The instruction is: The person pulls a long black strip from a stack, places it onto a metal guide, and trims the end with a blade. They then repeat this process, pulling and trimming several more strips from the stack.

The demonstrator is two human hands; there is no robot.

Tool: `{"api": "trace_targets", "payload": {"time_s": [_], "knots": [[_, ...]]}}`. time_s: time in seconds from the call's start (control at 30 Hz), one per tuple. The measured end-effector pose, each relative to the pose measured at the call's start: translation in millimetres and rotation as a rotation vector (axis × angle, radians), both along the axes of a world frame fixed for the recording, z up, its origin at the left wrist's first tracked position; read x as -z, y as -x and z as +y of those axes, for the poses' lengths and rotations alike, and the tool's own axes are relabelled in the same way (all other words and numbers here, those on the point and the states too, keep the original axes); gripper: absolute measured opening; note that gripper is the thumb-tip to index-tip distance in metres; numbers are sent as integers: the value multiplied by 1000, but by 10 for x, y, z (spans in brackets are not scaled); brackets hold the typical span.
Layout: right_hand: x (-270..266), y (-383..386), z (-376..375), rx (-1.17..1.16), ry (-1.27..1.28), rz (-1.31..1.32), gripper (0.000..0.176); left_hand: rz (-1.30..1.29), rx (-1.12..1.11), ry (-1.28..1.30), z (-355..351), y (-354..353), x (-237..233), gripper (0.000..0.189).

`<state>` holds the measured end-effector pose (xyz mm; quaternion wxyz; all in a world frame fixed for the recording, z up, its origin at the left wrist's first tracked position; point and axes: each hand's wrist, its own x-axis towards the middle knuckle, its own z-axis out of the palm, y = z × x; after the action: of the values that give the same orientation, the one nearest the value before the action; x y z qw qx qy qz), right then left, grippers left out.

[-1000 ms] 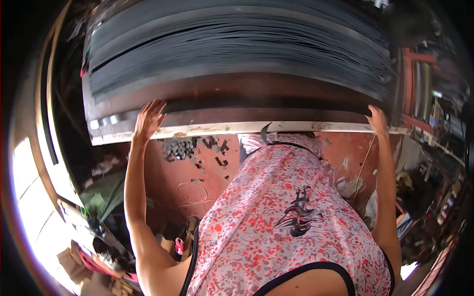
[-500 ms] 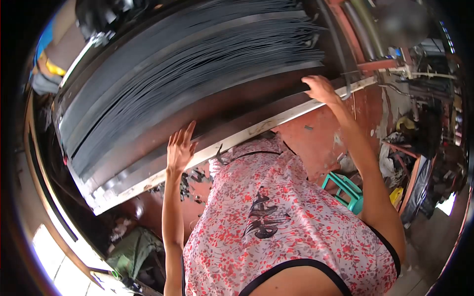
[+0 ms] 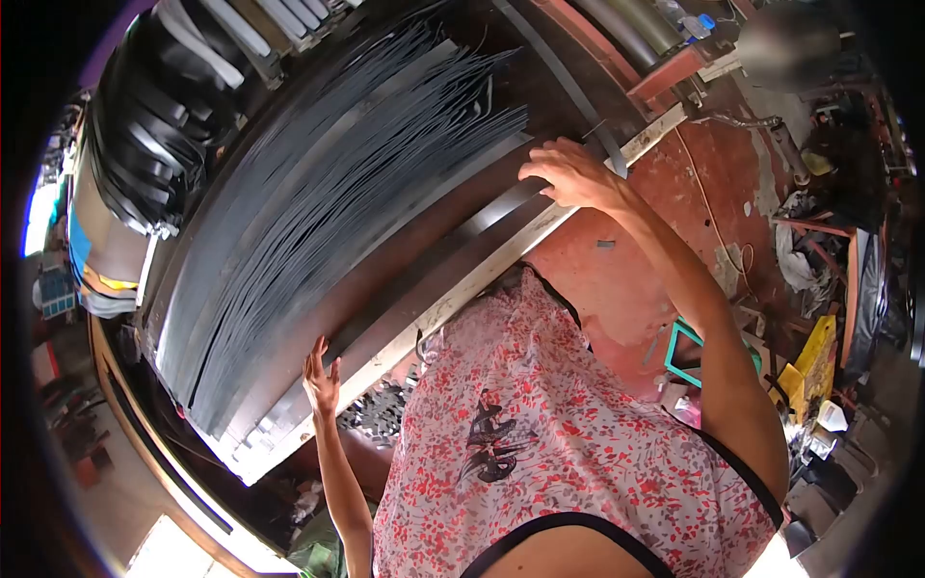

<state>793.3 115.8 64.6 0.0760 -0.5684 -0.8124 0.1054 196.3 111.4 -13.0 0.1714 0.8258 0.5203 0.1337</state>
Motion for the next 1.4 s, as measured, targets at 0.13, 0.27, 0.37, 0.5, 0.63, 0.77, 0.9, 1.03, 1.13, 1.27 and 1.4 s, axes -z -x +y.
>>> {"api": "trace_targets", "payload": {"time_s": [0.13,0.27,0.37,0.5,0.63,0.77,0.9,1.03,1.13,1.27,1.4], "knots": [[333,-85,77,11,-152,15,39,42,15,-33,0,133,46,46],[597,40,2,89,-270,-38,42,78,27,-67,-12,282,156,46],[659,96,-117,83,-449,31,38,108,5,-31,-48,332,188,43],[430,136,-196,100,-262,17,43,92,27,-45,-34,338,196,43],[125,200,-207,105,-293,70,42,93,87,-140,-34,326,189,45],[199,148,-143,57,-226,57,33,127,49,-95,-59,243,94,45],[172,150,-130,78,-198,65,35,118,33,-112,-50,225,187,45],[183,122,-111,54,-186,41,38,286,10,-100,-36,-72,48,49],[192,115,-114,41,-194,61,37,217,147,-110,29,-731,-153,55],[221,121,-132,46,-192,85,35,51,227,-114,131,-1474,-25,58],[307,95,-144,30,-212,119,36,-24,277,-139,189,-1883,-24,55]]}}
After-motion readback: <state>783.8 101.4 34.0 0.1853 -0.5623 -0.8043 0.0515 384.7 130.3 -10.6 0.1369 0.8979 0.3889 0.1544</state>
